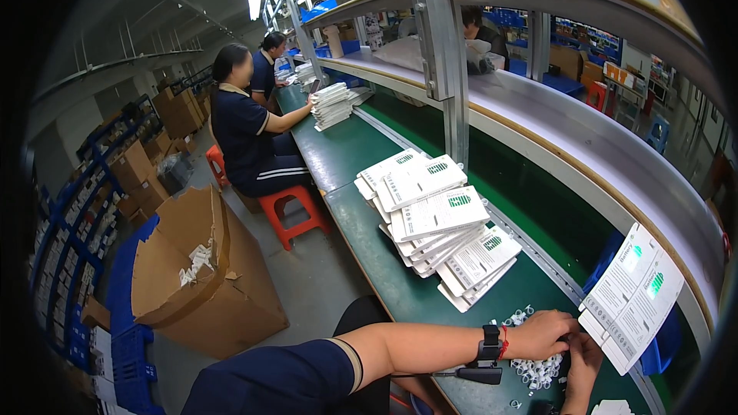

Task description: Assembling and organizing product boxes/manuals at a factory workstation.

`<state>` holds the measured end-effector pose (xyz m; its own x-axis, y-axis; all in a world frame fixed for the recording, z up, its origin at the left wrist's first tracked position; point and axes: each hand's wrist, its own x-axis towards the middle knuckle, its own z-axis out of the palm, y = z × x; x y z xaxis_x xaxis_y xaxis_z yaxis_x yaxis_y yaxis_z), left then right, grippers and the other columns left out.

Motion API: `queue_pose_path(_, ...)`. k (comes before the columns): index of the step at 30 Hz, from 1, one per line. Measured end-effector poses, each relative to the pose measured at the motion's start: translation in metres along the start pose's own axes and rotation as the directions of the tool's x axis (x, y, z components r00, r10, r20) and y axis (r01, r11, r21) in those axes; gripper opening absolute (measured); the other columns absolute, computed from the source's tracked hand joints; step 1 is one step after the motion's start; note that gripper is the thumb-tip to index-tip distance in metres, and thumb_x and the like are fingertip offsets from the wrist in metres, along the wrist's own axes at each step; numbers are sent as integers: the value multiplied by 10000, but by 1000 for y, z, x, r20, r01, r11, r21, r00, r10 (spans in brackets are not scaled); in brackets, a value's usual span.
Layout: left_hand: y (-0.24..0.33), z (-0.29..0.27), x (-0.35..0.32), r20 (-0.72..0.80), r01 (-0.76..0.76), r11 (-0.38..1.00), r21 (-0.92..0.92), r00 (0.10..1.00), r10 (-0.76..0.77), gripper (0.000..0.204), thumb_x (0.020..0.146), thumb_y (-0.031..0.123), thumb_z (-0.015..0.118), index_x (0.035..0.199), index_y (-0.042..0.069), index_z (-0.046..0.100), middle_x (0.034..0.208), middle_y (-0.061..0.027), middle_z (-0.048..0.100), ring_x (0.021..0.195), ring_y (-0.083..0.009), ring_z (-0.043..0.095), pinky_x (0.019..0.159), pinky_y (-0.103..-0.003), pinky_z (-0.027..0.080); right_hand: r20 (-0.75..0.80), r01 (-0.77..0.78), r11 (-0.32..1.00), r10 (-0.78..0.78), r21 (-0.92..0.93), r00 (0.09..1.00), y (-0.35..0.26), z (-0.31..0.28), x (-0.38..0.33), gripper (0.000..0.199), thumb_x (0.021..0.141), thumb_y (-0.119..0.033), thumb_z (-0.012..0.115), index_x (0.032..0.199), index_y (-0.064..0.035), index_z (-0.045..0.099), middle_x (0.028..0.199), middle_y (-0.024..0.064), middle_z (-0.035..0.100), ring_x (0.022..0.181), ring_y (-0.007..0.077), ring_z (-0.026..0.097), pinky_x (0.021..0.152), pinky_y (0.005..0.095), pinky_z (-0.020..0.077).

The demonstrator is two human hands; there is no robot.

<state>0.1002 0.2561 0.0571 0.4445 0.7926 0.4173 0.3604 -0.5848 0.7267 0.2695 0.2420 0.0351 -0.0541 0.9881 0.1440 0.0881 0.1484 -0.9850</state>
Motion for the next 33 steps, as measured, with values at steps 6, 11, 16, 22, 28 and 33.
queue_pose_path(6,-4,5,-1,-66,-33,999,10,997,34,196,691,77,620,874,10,607,857,-159,596,843,-354,574,736,-433,459,11,-44,999,44,-14,999,-5,0,-1,118,861,-65,576,880,48,603,791,65,616,711,104,551,678,225,426)
queue_pose_path(11,-3,4,0,-80,-20,1000,16,997,21,167,677,38,573,839,14,604,833,-153,588,816,-354,569,711,-429,458,11,-30,999,30,-15,999,-7,1,-2,123,865,-64,562,886,50,602,806,70,616,714,103,543,680,227,423)
queue_pose_path(16,-8,8,0,-110,-4,1000,19,994,6,143,673,41,566,809,16,604,813,-149,580,805,-354,565,693,-431,456,3,-9,998,9,-63,1000,-2,1,-1,120,867,-70,561,880,43,596,802,67,610,721,105,536,682,230,421)
queue_pose_path(22,-3,5,0,-93,-8,1000,26,996,11,134,680,45,567,805,10,602,813,-154,574,805,-357,563,694,-434,455,20,-3,997,4,-80,1000,-4,0,-2,120,861,-84,576,851,34,591,778,58,601,708,103,527,672,227,415)
queue_pose_path(28,-3,4,-1,-89,-18,999,28,996,21,136,707,65,580,824,3,609,840,-160,577,832,-354,563,725,-433,454,18,-25,997,26,-71,1000,-5,1,-2,123,855,-87,583,830,33,588,754,46,592,682,93,511,642,224,405)
queue_pose_path(33,-5,6,-1,-83,-9,999,31,996,12,137,718,59,572,834,1,614,851,-161,582,840,-352,565,737,-432,456,17,-20,997,21,-74,1000,-5,2,-2,123,855,-89,582,815,27,581,742,36,583,671,86,498,627,219,395)
